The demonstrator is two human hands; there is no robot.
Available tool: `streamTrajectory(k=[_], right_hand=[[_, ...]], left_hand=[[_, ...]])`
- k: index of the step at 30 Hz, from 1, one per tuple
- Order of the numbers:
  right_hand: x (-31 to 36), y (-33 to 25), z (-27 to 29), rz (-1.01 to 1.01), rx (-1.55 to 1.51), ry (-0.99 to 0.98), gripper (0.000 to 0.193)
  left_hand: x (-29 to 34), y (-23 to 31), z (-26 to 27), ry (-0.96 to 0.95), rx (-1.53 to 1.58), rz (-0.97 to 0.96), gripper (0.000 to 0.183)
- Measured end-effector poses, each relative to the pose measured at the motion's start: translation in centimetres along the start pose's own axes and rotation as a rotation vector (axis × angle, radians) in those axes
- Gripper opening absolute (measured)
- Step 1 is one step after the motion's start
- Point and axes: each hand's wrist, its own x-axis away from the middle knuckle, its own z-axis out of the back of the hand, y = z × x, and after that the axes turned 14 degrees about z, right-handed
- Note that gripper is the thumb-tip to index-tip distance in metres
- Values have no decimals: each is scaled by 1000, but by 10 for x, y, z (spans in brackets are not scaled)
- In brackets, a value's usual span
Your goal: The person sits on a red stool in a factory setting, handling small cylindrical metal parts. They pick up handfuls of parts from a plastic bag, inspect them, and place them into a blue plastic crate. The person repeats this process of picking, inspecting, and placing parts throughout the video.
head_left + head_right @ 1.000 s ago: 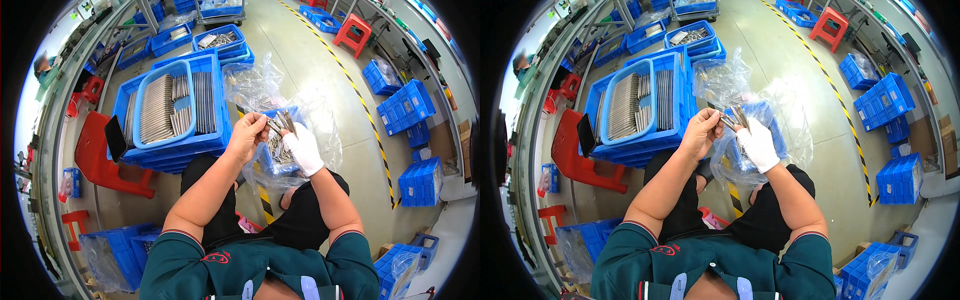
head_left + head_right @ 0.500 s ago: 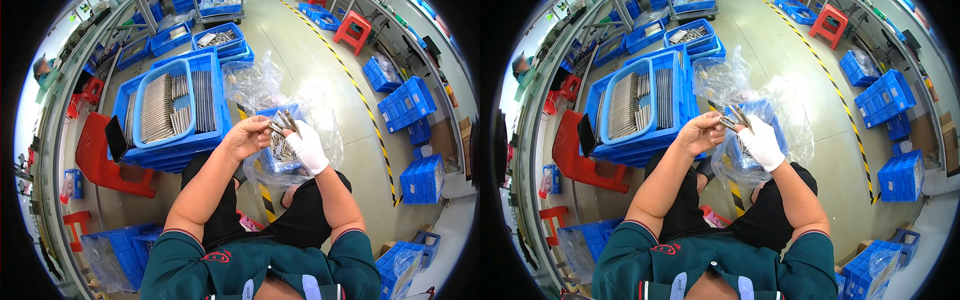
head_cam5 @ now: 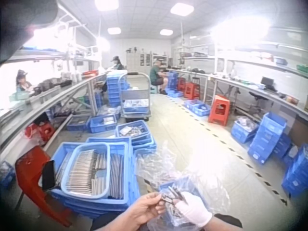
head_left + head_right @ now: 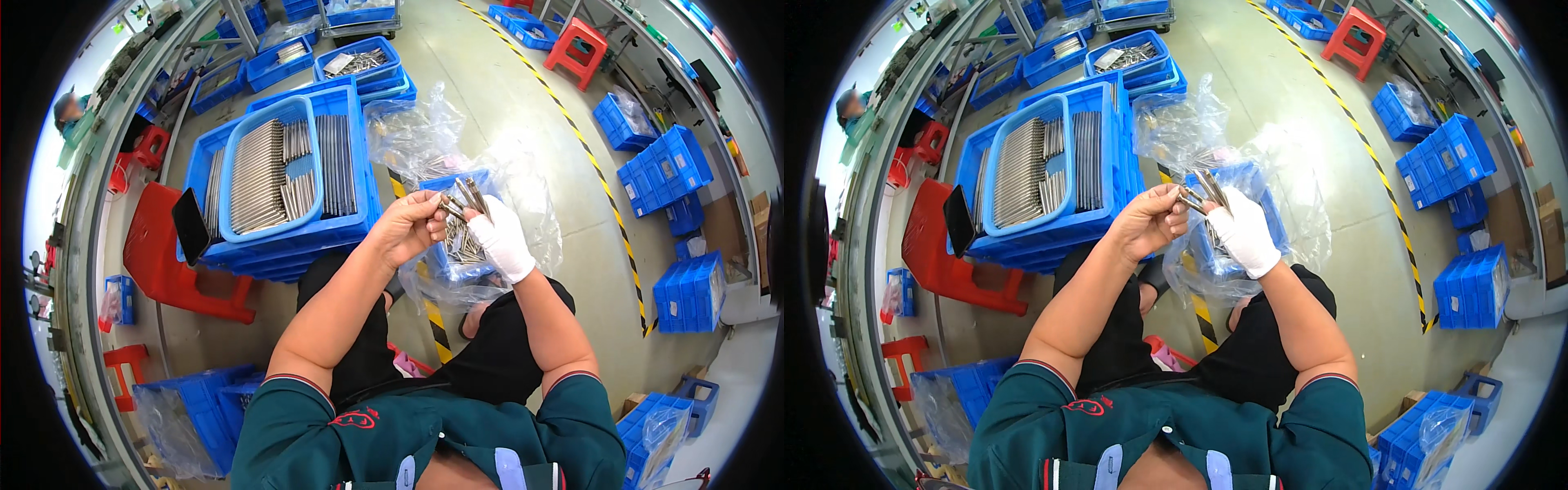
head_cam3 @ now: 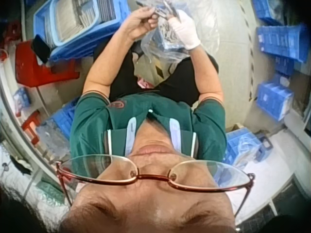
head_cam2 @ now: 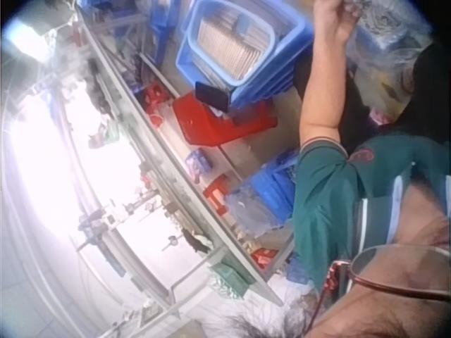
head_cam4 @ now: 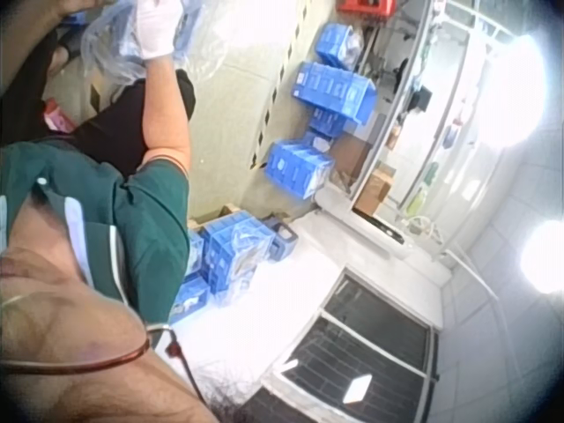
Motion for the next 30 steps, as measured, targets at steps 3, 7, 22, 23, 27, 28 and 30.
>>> streamTrajectory(k=[3,7,22,23,27,28,30], right_hand=[[0,-1,-2,41,44,14,20],[2,-7,-3,45,54,26,20],[1,-1,-3,-16,-22,24,22],[0,-2,-2,-26,-9,17,22],[1,-2,2,-20,39,-4,23],[1,-2,2,-7,51,-7,23],[1,-10,3,10,53,-26,23]], left_hand=[[1,0,0,-43,71,29,12],[3,-4,1,-5,10,-37,11],[2,-7,-3,306,-440,-215,19],[3,-5,-7,348,-566,-277,19],[6,-2,-13,457,-893,-347,18],[7,0,-14,476,-956,-352,17],[10,3,-13,515,-1080,-360,15]])
